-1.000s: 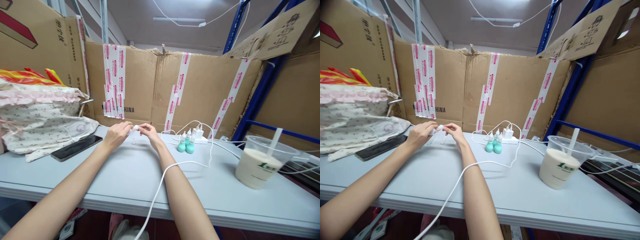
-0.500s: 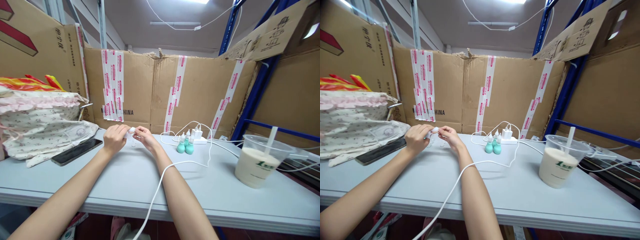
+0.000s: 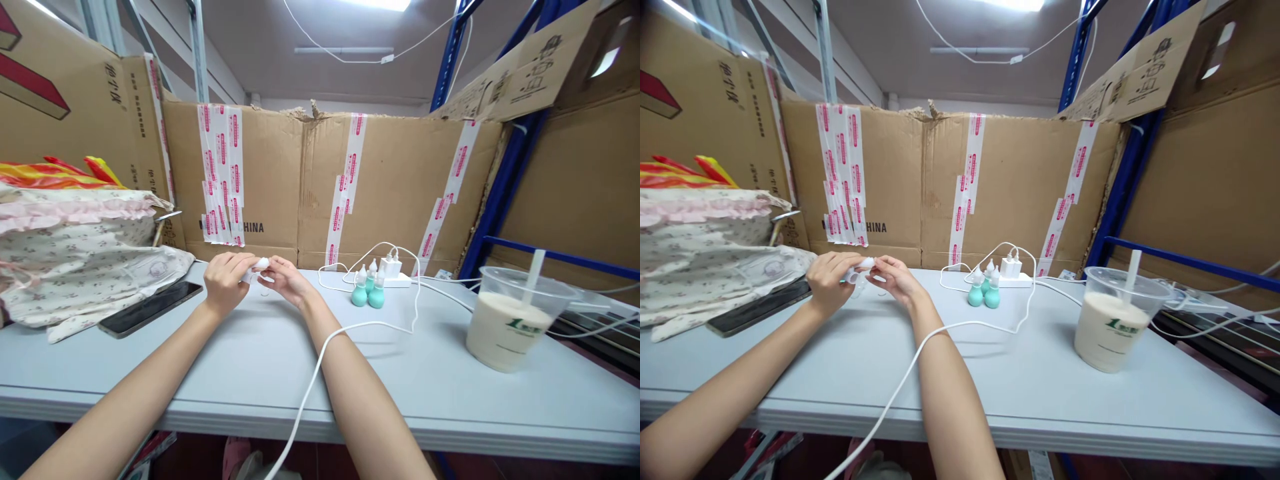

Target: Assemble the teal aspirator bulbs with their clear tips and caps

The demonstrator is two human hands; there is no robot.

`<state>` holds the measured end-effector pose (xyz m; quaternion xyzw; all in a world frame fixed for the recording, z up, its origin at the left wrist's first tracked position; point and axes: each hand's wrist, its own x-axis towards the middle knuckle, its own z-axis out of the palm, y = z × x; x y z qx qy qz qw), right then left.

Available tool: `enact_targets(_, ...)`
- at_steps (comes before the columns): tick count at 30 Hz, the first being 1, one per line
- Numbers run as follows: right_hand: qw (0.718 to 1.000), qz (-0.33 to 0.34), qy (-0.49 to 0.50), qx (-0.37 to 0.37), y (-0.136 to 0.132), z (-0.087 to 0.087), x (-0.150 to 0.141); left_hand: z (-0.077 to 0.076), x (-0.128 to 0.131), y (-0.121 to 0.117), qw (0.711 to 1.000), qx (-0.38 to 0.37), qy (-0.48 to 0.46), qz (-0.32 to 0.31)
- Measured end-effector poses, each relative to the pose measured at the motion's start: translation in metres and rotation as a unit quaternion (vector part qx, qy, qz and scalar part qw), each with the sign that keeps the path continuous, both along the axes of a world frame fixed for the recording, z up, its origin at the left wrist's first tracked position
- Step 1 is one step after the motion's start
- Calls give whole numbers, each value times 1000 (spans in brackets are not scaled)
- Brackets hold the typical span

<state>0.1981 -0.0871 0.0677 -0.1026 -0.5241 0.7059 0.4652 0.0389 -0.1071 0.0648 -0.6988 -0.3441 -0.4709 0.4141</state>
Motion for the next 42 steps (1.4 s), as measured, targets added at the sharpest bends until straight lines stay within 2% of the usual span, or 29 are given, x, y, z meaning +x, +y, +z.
enact_targets(8, 999, -31, 36, 11, -3, 5, -5, -1, -2, 4, 1000, 17, -20, -10)
enact_targets(14, 998, -50, 44, -1, -2, 6, -7, 0, -2, 5, 999, -14, -49, -2)
enact_targets(18, 997, -69, 24, 31, 0, 5, -6, 0, -2, 6, 998, -15, -52, -7)
enact_targets(22, 989, -129, -22, 65, 1, 9, -5, 0, -3, 10, 997, -1, -69, -34)
enact_targets(28, 968, -198, -70, 134, 5, 12, -3, 2, -1, 10, 985, -89, -95, -116)
enact_targets(37, 958, -243, -69, 137, 8, 7, -13, 7, 2, 9, 957, -171, -174, -156)
enact_targets(39, 945, -285, -76, 142, 8, 4, -19, 8, 1, 11, 946, -201, -193, -167)
enact_targets(42, 907, -374, -98, 170, 3, 0, -28, 9, 1, 14, 928, -241, -211, -190)
